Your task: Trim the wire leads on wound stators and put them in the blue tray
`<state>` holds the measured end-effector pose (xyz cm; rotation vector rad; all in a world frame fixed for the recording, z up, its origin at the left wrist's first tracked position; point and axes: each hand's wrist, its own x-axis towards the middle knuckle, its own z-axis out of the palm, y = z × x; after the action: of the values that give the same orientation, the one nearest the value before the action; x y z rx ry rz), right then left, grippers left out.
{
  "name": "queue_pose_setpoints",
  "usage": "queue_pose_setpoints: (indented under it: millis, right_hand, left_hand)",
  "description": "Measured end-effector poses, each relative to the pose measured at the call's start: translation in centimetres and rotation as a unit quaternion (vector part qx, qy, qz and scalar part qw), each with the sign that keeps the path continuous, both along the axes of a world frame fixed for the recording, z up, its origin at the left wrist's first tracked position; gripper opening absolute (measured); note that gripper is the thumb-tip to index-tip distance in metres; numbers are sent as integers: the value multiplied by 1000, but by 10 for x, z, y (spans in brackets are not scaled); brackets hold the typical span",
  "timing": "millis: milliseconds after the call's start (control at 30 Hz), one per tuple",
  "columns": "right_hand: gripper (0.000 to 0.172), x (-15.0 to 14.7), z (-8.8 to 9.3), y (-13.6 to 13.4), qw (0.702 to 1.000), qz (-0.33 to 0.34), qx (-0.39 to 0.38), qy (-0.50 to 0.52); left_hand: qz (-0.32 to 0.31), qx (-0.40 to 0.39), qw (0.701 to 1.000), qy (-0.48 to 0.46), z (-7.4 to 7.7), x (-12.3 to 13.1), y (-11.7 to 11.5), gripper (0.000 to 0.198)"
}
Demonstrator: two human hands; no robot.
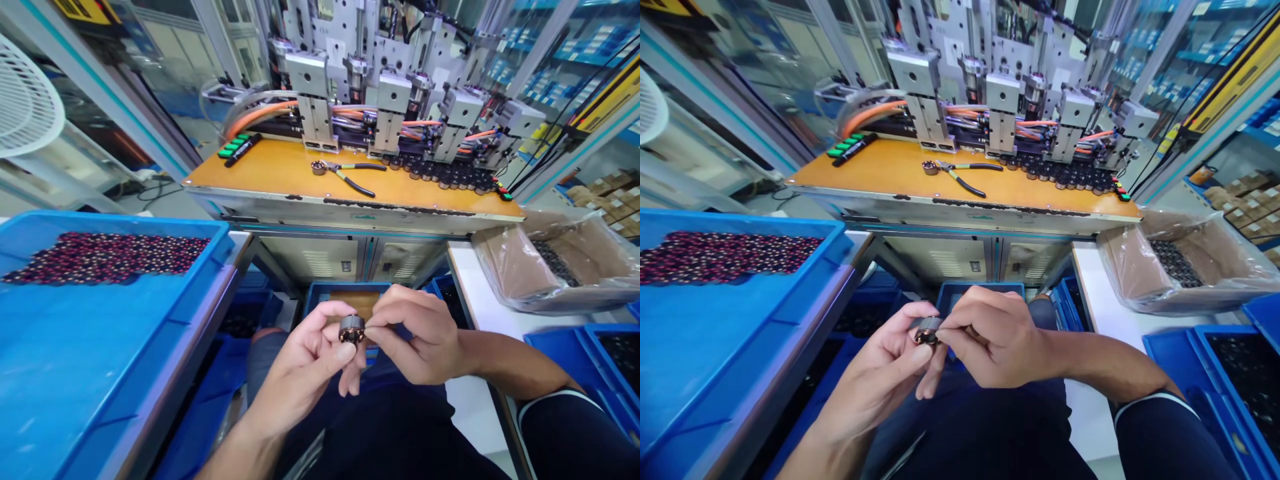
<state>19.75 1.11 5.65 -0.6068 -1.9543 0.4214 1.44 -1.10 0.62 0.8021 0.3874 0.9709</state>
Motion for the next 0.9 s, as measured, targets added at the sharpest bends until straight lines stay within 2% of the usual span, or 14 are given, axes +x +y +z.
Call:
queue_pose_setpoints:
  millis: [133,200,300,433,500,533,600,667,767,900]
  right_hand:
    - [9,-3,-4,1,999,-30,-10,29]
    - [8,-5,-5,1,999,-33,-22,32]
    - [8,-9,-5,-2,997,-38,-51,43]
    - [12,-15,-5,-9,981,-47,-157,102]
    - [14,-17,-4,-13,955,-17,-261,141]
    - [15,-18,-4,-14,933,7,-324,160]
    - [19,-19,-4,-15,871,57,-452,184]
    - [28,-19,-6,-14,810,95,-546,193]
    - [40,-19,-10,-12,762,126,-603,199]
    - [42,-21,-20,-9,735,146,-628,208]
  left_hand:
    - [93,35,995,25,2,2,-3,23]
    - [159,58,985,33,3,3,-3,17]
    - [236,97,965,56,2,5,-1,19]
    - [299,182,933,76,-2,4,3,26]
    - [298,207,928,88,-7,2,4,27]
    - [292,210,929,90,-9,1,4,27]
    - [278,206,934,83,-13,-1,4,26]
    - [267,202,940,65,-16,-3,6,27]
    - [252,201,946,38,-18,-4,9,25]
    - [251,194,948,20,-15,-3,10,20]
